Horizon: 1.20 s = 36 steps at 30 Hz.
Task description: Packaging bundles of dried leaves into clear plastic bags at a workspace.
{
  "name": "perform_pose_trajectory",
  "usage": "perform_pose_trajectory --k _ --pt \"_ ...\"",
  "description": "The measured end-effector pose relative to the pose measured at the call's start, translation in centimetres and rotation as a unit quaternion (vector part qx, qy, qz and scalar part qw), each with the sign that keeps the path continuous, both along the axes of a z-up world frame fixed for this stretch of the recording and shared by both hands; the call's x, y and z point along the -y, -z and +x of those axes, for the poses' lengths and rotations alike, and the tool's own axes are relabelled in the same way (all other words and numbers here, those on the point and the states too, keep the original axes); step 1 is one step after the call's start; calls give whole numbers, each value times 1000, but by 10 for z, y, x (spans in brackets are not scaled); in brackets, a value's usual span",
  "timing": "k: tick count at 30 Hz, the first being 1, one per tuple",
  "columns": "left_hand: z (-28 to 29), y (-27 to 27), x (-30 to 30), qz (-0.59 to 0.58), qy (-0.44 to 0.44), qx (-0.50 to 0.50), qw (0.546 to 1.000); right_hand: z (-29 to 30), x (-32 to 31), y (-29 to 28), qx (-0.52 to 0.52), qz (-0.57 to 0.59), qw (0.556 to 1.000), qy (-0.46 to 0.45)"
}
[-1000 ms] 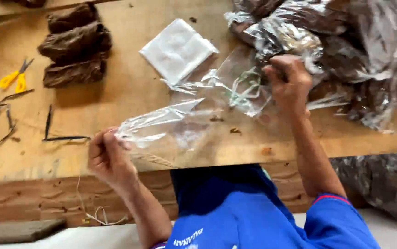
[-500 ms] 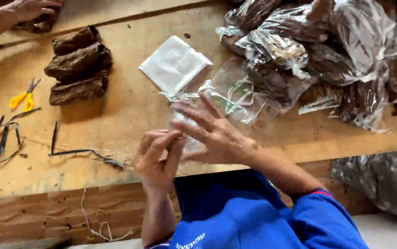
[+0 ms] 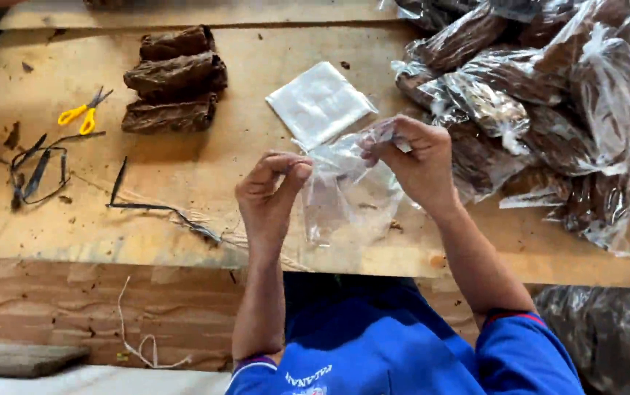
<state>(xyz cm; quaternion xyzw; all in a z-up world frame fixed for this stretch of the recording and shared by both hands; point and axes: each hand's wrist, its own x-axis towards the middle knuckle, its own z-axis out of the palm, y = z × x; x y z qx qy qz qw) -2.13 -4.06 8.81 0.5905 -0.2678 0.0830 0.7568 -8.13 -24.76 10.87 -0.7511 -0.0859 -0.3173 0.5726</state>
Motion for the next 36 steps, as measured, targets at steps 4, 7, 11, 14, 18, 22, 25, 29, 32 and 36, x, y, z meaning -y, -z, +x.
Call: perform_pose_trajectory --k 4,7,11,14,18,22,25,29,32,36 --pt "5 9 8 -20 2 -6 1000 4 2 10 28 12 1000 -7" --pt "-1 -4 8 6 -11 24 1000 9 13 27 34 8 999 8" --pt "-2 -4 3 34 9 57 998 10 15 48 33 -13 999 25" --pt "0 -2 -3 80 21 58 995 1 3 36 27 -4 999 26" --pt "-3 0 -14 158 -26 110 981 -9 1 29 -23 -99 994 42" --pt "-3 14 -11 369 -64 138 917 -8 -4 27 -43 -211 976 16" --pt "-1 -5 -8 282 -72 158 944 -7 -7 19 -54 -220 974 3" --pt "5 4 -19 314 -46 56 947 -7 -7 19 -95 -220 971 -17" --pt "11 17 -23 347 2 102 932 -5 -8 18 -86 -239 967 -21" --pt "12 31 -24 237 -22 89 967 -7 -6 12 -109 -224 967 -54"
